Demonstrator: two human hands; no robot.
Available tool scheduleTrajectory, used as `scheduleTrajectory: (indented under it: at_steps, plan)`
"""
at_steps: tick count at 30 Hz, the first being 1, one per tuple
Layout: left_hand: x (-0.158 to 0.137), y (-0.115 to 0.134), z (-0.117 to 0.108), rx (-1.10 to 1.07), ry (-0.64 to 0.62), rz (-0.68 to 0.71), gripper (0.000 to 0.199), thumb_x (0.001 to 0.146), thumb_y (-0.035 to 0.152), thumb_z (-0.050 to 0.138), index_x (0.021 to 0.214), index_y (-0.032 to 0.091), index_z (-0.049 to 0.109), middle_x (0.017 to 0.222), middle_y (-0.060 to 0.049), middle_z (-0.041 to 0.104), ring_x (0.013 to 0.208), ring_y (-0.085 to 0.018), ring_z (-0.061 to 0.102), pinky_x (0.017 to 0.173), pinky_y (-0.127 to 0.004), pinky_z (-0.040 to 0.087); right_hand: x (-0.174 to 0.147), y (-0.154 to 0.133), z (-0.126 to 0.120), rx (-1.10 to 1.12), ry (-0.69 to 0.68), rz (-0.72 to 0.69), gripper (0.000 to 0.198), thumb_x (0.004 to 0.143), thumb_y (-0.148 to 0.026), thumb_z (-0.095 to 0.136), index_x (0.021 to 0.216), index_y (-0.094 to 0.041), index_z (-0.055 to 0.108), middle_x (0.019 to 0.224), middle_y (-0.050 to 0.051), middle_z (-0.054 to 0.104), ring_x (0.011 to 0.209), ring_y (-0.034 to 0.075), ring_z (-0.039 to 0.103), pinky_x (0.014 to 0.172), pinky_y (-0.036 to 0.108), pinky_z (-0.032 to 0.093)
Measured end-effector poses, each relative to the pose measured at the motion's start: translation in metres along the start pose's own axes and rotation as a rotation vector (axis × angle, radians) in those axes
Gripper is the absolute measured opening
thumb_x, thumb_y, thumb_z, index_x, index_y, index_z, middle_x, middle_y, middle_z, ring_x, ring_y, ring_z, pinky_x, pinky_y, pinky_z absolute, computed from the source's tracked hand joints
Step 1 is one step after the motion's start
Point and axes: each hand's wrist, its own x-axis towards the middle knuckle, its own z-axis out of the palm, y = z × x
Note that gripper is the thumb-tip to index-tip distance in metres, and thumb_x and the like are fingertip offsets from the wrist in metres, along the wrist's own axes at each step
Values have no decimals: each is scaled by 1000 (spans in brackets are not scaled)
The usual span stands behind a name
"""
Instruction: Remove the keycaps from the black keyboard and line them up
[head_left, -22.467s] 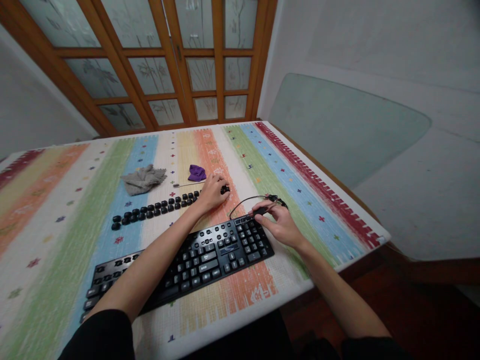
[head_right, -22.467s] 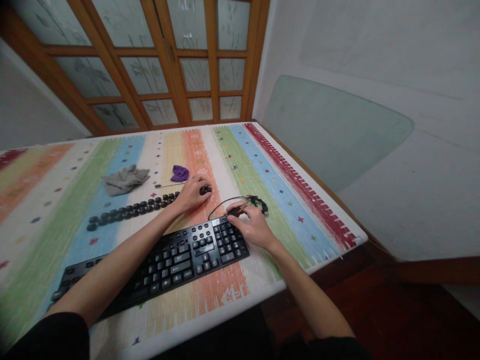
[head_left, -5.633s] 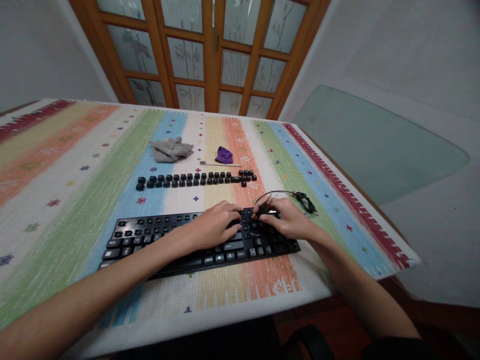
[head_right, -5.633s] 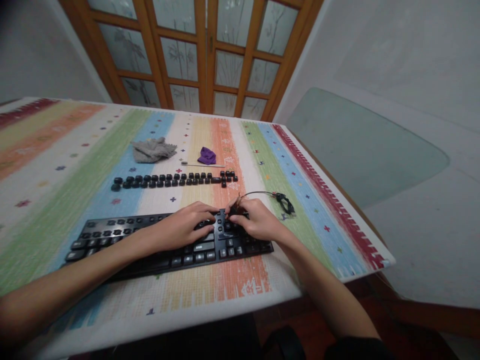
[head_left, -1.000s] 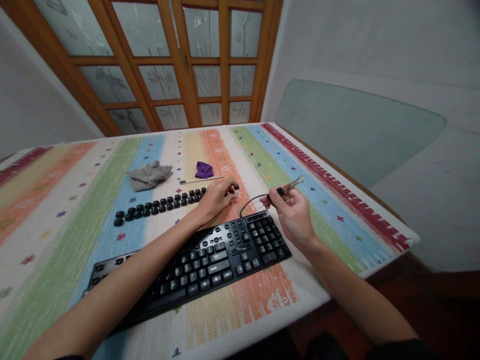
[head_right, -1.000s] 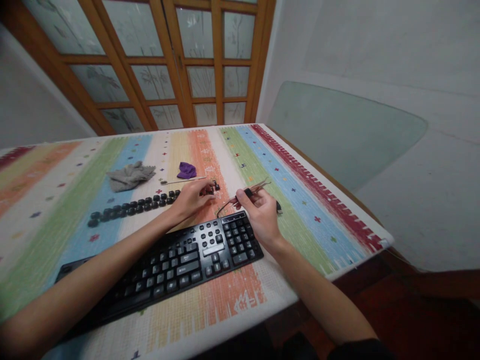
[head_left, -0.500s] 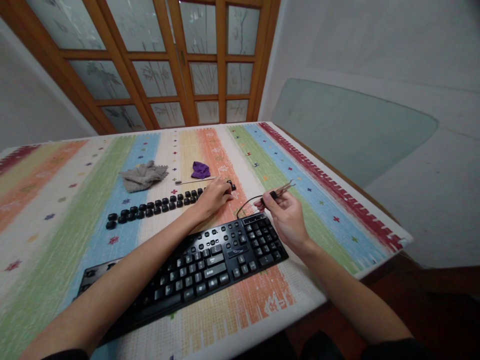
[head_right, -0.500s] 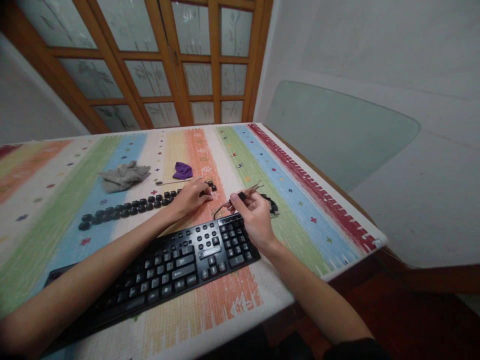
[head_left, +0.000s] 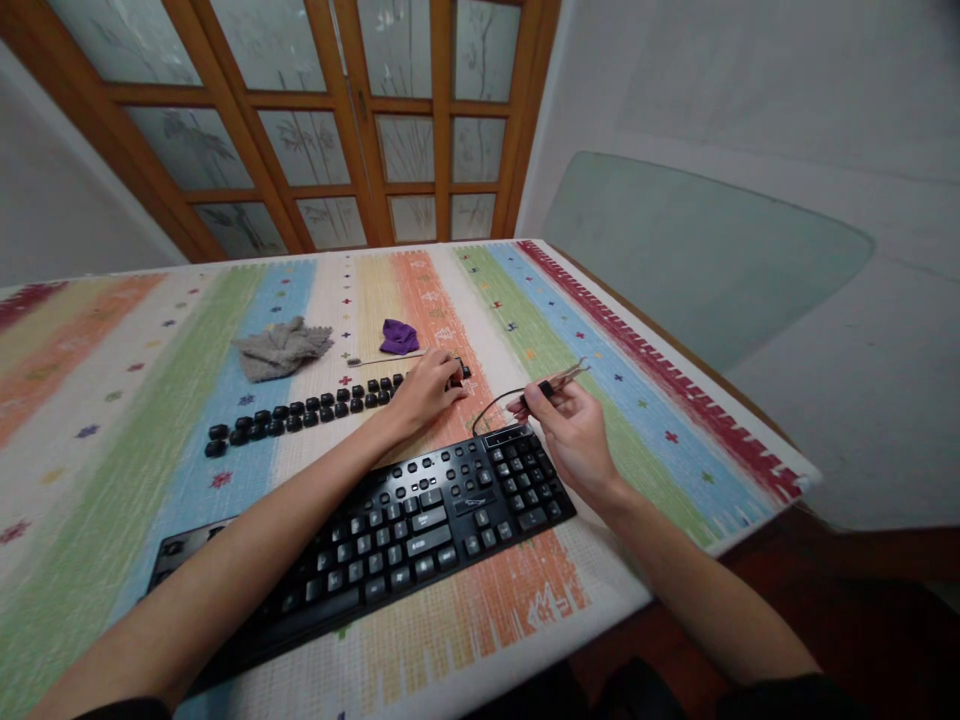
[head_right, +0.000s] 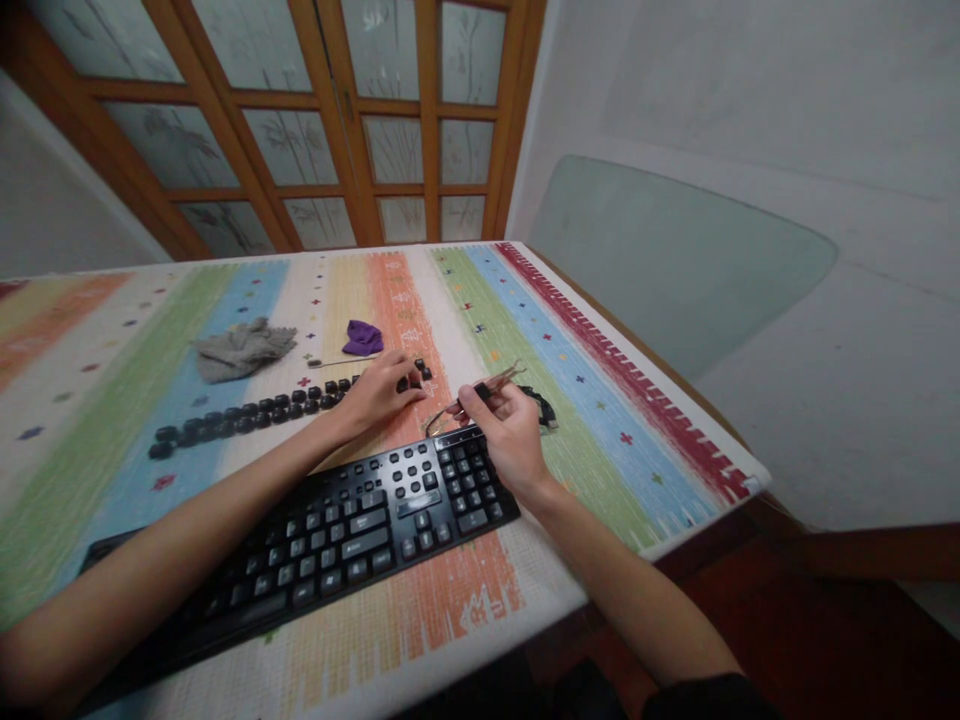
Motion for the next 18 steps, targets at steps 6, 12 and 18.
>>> scheduleTrajectory:
  at_steps: [6,12,18]
  plan:
    - [-2,-4,-3,47,31,-11,28,78,22,76,99,18,58,98,-7,64,96,-26,55,84,-38,45,-1,1,0,1,0,4,34,77,-46,80,82,-18,62,71,2,71,62,15,67,61,28,52]
    - [-5,-4,-1,45,7,-18,32,79,21,74,107,18,58,104,-9,65,101,-28,55,87,-40,45,0,-1,1,12,-3,-4,31,78,-44,81,80,-18,63,70,1,71,61,14,66,61,28,52]
    - [-6,1,-3,40,-14,10,23,80,14,68,101,18,58,102,-8,66,97,-26,56,87,-39,45,0,2,0,3,-13,3,30,78,-44,80,81,-18,64,71,2,72,63,15,67,62,28,52]
